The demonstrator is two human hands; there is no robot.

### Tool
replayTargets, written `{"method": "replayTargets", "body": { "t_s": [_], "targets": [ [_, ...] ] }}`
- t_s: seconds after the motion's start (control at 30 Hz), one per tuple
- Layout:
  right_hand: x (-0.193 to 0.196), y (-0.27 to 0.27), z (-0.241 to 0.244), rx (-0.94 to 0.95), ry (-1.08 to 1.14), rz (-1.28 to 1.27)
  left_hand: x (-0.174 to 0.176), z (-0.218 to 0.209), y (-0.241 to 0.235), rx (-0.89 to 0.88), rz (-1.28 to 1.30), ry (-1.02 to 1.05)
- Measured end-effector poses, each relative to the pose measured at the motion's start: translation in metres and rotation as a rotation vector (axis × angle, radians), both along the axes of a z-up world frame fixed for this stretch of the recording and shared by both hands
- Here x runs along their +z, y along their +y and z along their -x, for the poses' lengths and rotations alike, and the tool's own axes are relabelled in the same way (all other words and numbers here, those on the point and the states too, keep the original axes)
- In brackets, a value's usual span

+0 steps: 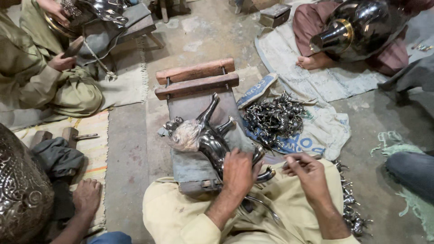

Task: The person sits on the floor and polishes a small metal animal sculpture using a cloth and a small tool. They wipe the surface, then use a pointed tool to work on fine details, repeatedly turning the sculpture to access different areas.

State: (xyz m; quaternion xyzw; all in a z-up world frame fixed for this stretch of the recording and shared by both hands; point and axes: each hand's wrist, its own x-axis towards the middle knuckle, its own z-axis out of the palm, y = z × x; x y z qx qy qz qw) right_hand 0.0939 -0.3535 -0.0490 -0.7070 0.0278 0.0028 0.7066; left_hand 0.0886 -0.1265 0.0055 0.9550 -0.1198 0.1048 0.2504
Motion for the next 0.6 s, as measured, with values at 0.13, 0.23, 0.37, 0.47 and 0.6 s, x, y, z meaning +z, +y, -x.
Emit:
{"method": "replayTargets", "body": {
  "t_s": [0.13, 0.23, 0.37, 0.47, 0.6],
  "targets": [
    [0.008, 0.005, -0.001, -0.04, -0.056, -0.03, -0.004, -0.001, 0.01, -0.08, 0.12, -0.136],
    [0.018, 0.029, -0.007, -0.038, -0.05, -0.101, 0.006, -0.018, 0.053, -0.123, 0.18, -0.24],
    [0.036, 0.076, -0.019, 0.033, -0.187, 0.061, 0.014, -0.074, 0.14, 0.109, 0.042, -0.222],
    [0.047, 0.113, -0.028, 0.028, -0.359, 0.255, 0.006, -0.096, 0.176, 0.116, 0.08, -0.091],
    [0.051, 0.13, -0.037, -0.075, -0.489, 0.517, -0.004, -0.098, 0.187, 0.139, 0.114, -0.057]
  ]
}}
